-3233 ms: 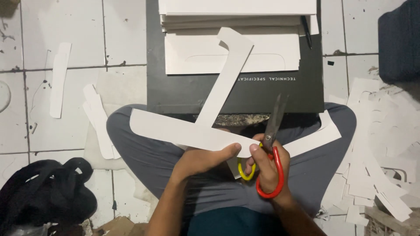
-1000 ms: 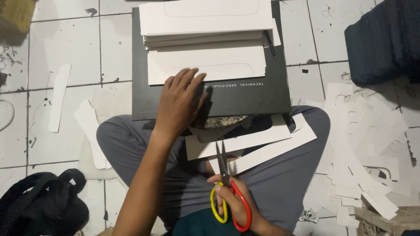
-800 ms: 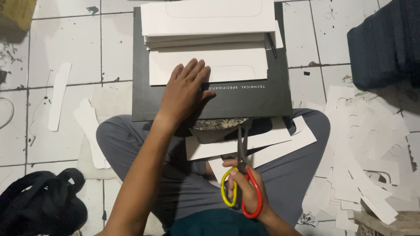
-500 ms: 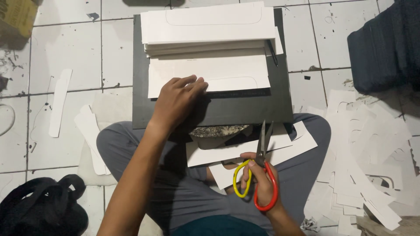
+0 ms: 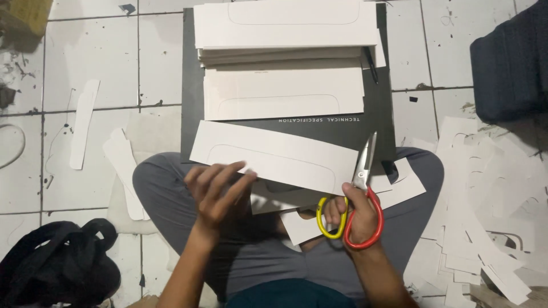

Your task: Cutting out curved templates from paper sheets using scissors

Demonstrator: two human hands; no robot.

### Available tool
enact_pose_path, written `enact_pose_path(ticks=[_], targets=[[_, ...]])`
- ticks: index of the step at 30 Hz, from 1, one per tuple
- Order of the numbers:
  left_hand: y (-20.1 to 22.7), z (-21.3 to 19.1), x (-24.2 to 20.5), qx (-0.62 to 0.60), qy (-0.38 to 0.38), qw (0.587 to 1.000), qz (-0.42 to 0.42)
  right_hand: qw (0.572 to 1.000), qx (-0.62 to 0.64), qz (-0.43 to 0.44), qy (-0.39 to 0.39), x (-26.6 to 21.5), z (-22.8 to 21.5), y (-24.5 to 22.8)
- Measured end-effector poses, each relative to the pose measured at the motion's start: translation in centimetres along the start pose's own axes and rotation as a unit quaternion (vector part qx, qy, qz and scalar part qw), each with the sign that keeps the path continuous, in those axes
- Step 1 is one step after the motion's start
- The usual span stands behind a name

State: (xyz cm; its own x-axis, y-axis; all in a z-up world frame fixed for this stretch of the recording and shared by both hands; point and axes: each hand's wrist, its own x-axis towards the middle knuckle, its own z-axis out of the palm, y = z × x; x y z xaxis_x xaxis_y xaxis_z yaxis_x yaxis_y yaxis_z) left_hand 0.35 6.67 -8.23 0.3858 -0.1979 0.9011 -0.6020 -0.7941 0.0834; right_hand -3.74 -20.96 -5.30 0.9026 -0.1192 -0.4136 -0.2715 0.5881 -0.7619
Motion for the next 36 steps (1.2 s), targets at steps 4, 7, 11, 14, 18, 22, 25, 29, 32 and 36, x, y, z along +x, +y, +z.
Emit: enact_pose_path(ticks=[4,7,11,14,18,22,25,29,32,36], targets=[[4.4,-2.5,0.8,-0.026,0.023,0.975,-0.218,0.999,0.027,-0.016,-0.01,-0.4,1.9,-0.7],[7.6,-1.3,0.4,-0.285,-0.106,0.852,-0.427,0.999,0.028,-0.017,-0.039,-0.2,1.9,0.4],[10.3,0.5,-3.1,-0.432,-0.123,0.683,-0.575,0.996,-0.017,-0.073,-0.049,-0.6,2.6,2.1],[10.3,-0.2,2.4,-0.4,-0.087,0.674,-0.615,0.983,-0.093,-0.151,-0.048,-1.1,3.9,1.3],[8.6,-0.3,5.7,-0.403,-0.011,0.603,-0.688,0.976,-0.143,-0.158,-0.04,-0.9,2.3,3.0],[7.9,-0.5,5.8,-0.425,-0.009,0.589,-0.687,0.927,-0.294,-0.154,-0.174,-2.9,4.2,1.1],[8.6,-0.6,6.6,-0.403,-0.004,0.604,-0.688,0.869,-0.431,-0.126,-0.21,-3.5,4.7,1.3],[9.4,-0.7,6.3,-0.36,-0.061,0.624,-0.691,0.854,-0.452,-0.156,-0.207,-3.4,5.1,1.1],[9.5,-0.7,5.6,-0.38,-0.056,0.644,-0.662,0.843,-0.471,-0.16,-0.203,-3.4,5.4,0.6],[9.6,-0.6,4.9,-0.414,-0.047,0.638,-0.647,0.839,-0.467,-0.177,-0.217,-3.2,5.4,0.9]])
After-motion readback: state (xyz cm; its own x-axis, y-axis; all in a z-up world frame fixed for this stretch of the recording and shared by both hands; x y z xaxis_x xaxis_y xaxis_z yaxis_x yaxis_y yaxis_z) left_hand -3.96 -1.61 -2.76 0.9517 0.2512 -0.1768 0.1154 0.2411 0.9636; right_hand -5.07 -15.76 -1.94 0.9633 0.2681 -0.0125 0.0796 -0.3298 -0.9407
